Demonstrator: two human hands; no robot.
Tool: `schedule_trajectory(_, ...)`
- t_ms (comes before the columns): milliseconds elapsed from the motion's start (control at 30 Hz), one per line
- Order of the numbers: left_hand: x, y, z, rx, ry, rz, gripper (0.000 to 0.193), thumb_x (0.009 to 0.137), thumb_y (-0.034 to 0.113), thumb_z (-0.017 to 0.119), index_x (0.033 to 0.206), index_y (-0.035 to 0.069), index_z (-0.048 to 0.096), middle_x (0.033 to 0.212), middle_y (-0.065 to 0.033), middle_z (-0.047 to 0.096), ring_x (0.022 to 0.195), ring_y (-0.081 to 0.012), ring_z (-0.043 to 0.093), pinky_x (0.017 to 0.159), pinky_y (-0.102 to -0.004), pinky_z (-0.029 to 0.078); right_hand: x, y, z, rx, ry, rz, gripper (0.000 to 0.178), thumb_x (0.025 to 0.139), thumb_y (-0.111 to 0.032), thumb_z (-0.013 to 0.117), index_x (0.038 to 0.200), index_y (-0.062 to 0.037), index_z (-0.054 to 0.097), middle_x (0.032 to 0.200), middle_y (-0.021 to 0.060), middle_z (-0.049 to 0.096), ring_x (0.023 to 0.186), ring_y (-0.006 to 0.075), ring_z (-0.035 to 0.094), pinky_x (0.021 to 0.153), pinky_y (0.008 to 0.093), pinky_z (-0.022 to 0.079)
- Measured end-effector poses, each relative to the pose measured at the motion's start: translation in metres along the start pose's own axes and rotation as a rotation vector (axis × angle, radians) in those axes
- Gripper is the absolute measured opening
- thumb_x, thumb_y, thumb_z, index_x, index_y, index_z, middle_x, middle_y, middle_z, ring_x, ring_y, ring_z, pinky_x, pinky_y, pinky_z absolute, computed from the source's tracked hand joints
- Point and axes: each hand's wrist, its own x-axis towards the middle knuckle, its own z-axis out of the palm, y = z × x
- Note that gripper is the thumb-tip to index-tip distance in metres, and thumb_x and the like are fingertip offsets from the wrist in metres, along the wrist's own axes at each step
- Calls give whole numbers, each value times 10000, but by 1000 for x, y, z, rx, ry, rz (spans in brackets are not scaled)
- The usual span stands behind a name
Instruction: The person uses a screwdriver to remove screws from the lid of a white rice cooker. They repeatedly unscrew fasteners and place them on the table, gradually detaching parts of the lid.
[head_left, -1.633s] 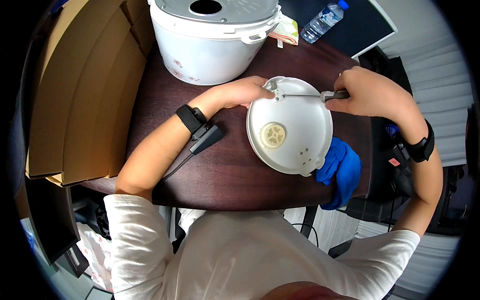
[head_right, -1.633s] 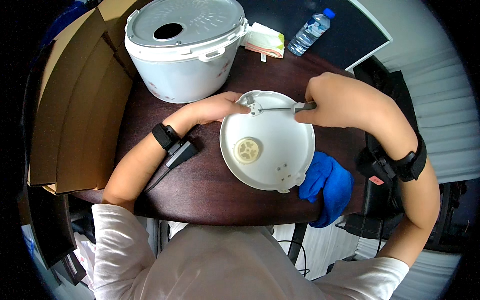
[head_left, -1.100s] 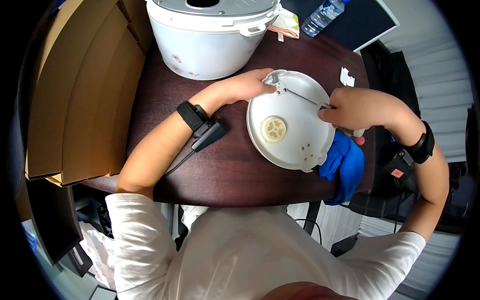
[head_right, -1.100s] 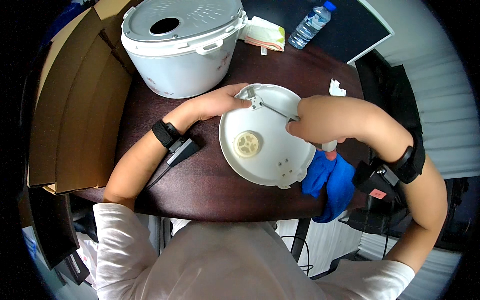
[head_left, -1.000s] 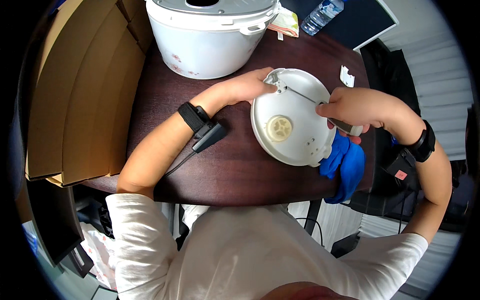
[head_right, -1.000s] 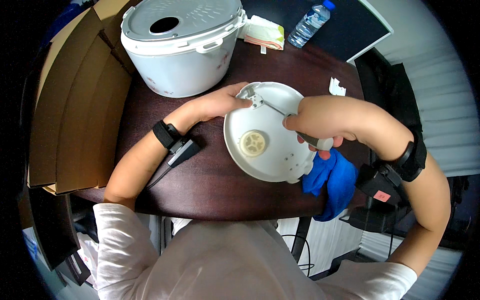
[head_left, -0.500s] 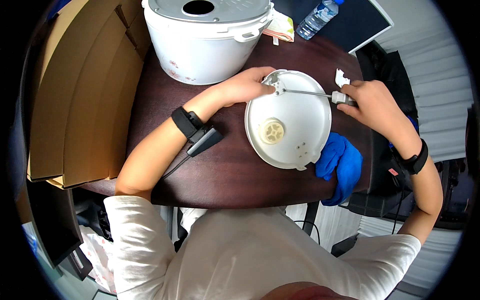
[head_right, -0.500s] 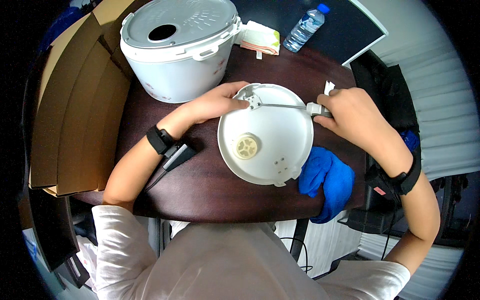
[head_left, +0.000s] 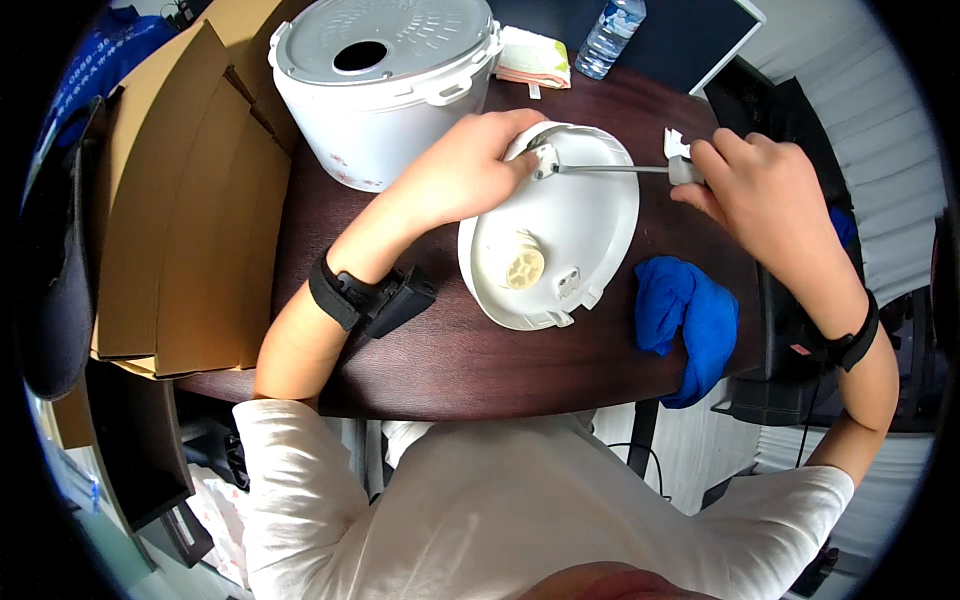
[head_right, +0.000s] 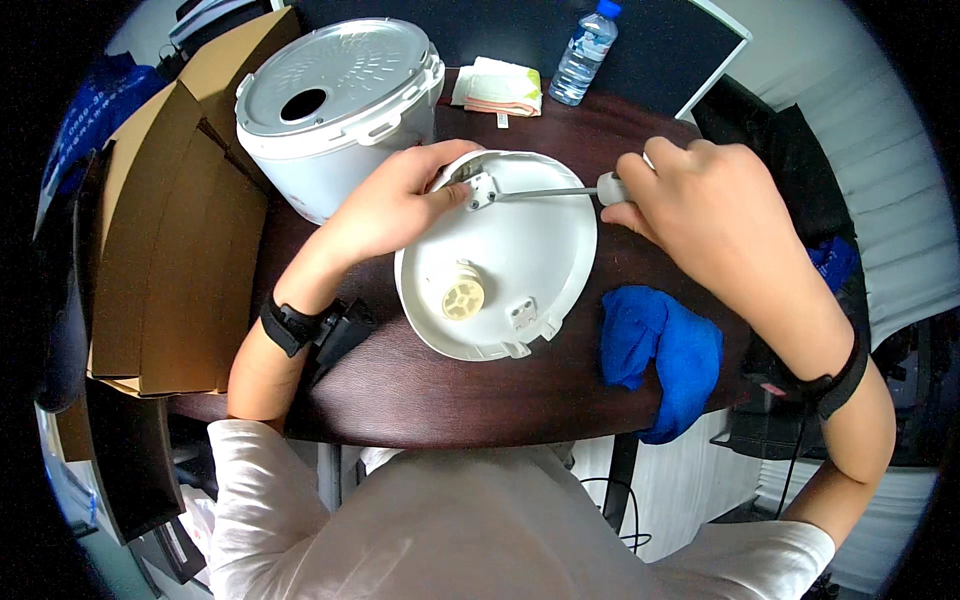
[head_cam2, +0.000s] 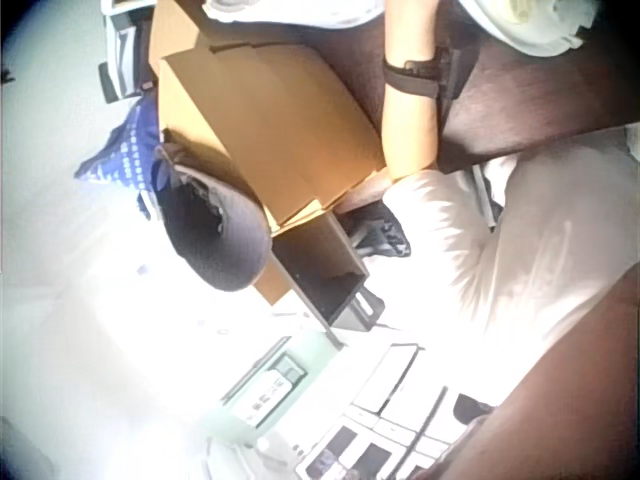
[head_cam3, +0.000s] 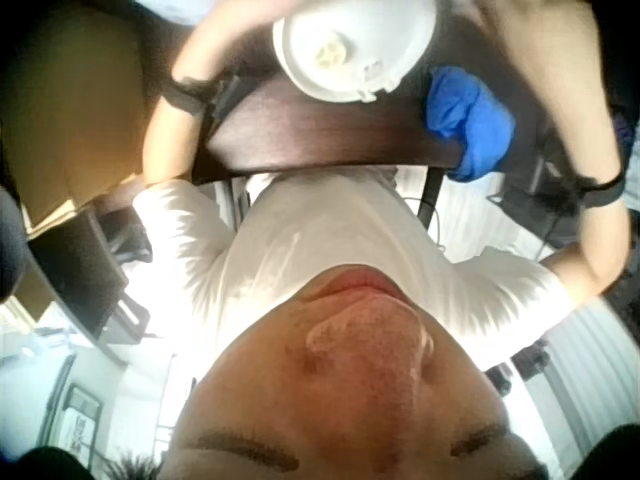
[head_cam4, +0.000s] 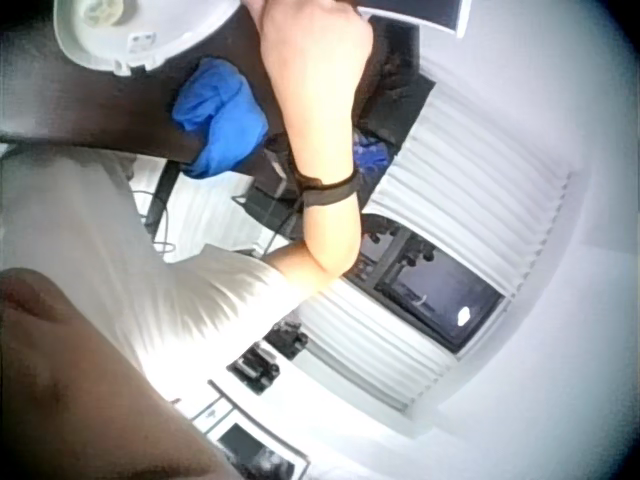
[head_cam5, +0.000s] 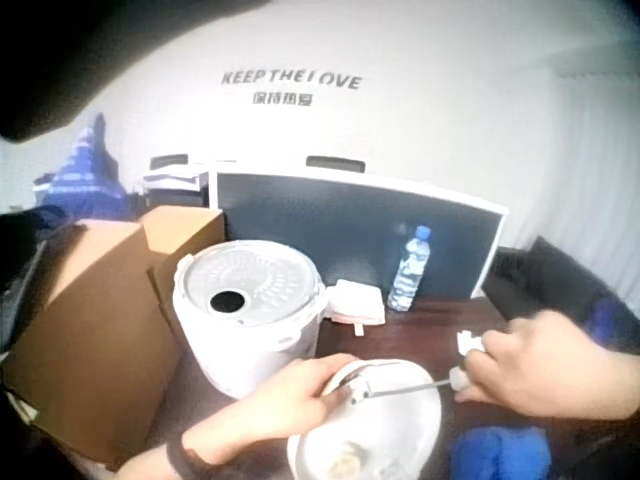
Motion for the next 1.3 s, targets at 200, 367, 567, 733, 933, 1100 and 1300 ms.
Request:
schedule_trajectory(200,-2,11,-4,35,28,-1,326,847,57,539,1167,16,580,943,-119,662,847,-174,623,782,-305,485,-6,2,16,99,44,54,315,806,-384,656,810,-86,552,690,58,554,622,217,613,533,315,480)
schedule_trajectory(367,-8,22,-4,69,37,7,349,820,39,539,1165,9,581,910,-119,661,799,-174,627,736,-300,488,-17,-1,30,221,46,113,328,822,-391,648,801,-74,564,660,72,579,603,236,613,534,320,477)
schedule_trajectory(567,-10,28,-3,102,67,9,363,804,21,536,1164,7,586,856,-119,666,753,-174,634,699,-295,489,-26,-7,35,313,79,159,354,835,-408,634,791,-62,574,660,82,591,597,244,616,527,327,476)
schedule_trajectory(733,-11,31,0,92,82,32,355,809,23,534,1159,5,588,828,-121,668,723,-176,638,680,-302,491,-32,-10,33,356,66,204,372,837,-422,629,793,-54,592,665,94,608,596,249,624,523,331,474)
schedule_trajectory(933,-12,35,0,98,76,21,349,820,30,530,1164,9,585,850,-129,673,748,-188,647,701,-306,496,-32,-4,32,429,51,202,361,805,-396,674,778,-43,605,639,104,601,583,260,622,525,335,474)
schedule_trajectory(1100,-12,34,-3,120,32,9,360,832,36,527,1190,13,566,895,-141,672,789,-206,652,738,-311,500,-22,4,13,483,94,207,331,744,-347,740,762,-41,617,648,103,607,603,264,629,552,334,486)
schedule_trajectory(1300,-17,46,-4,141,-12,-43,362,833,38,530,1193,12,561,902,-147,671,817,-222,655,752,-327,498,-3,19,-4,244,181,63,342,645,-321,771,766,-51,601,703,74,589,637,261,602,574,354,465)
